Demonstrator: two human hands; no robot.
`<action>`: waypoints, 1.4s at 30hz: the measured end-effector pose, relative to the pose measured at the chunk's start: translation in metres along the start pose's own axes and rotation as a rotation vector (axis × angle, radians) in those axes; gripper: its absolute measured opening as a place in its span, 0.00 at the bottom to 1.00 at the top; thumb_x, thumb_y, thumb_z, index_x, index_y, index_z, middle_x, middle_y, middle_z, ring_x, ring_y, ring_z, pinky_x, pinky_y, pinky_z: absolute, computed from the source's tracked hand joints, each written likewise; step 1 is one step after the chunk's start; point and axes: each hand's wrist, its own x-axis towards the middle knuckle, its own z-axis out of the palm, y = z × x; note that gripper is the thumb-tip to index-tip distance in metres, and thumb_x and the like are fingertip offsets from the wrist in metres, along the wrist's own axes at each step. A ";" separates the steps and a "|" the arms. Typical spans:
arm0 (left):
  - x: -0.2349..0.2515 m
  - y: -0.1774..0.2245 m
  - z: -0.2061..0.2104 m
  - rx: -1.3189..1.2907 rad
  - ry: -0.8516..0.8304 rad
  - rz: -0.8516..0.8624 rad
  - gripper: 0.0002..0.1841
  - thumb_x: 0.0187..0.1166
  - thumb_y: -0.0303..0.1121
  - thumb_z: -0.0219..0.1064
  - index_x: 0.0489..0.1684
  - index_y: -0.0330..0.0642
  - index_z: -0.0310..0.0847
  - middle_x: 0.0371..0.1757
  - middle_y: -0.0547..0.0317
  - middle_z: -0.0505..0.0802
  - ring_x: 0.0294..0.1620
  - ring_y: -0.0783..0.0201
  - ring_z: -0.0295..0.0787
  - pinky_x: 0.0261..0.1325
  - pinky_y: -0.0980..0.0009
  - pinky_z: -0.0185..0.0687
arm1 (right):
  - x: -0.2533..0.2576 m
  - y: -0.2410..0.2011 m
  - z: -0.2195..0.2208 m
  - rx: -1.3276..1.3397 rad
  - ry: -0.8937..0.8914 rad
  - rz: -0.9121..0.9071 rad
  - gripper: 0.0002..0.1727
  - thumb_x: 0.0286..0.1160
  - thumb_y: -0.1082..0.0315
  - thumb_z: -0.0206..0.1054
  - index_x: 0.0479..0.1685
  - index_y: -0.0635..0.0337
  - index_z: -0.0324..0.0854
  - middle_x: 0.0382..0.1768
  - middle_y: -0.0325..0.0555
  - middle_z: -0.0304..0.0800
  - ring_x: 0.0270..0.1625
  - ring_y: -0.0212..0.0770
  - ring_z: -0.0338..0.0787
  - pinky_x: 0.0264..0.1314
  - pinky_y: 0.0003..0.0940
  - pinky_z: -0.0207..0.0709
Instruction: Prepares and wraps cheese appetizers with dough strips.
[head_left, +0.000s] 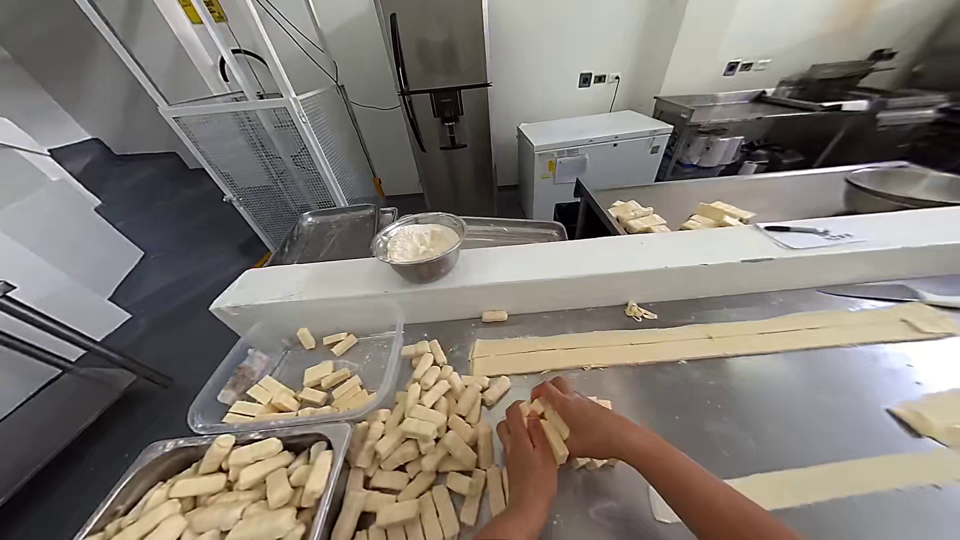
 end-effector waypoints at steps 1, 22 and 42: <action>-0.003 -0.001 0.004 -0.007 0.043 0.006 0.26 0.94 0.39 0.45 0.84 0.29 0.61 0.76 0.21 0.74 0.75 0.31 0.74 0.76 0.43 0.73 | 0.000 -0.001 -0.001 -0.022 -0.016 -0.018 0.49 0.50 0.81 0.82 0.82 0.61 0.64 0.78 0.72 0.64 0.75 0.70 0.75 0.72 0.63 0.75; -0.002 0.020 0.032 -0.219 -0.145 -0.289 0.39 0.91 0.52 0.53 0.95 0.40 0.42 0.92 0.32 0.56 0.91 0.37 0.54 0.88 0.40 0.54 | -0.060 0.179 0.046 0.340 0.535 -0.036 0.36 0.73 0.41 0.63 0.70 0.62 0.82 0.83 0.64 0.69 0.86 0.66 0.65 0.84 0.69 0.56; 0.017 0.024 -0.165 -0.003 0.070 -0.106 0.19 0.92 0.36 0.55 0.70 0.30 0.76 0.67 0.37 0.86 0.68 0.46 0.85 0.70 0.49 0.79 | -0.160 0.172 0.050 -0.024 0.306 0.125 0.13 0.71 0.69 0.74 0.40 0.76 0.86 0.47 0.75 0.85 0.58 0.77 0.83 0.62 0.77 0.67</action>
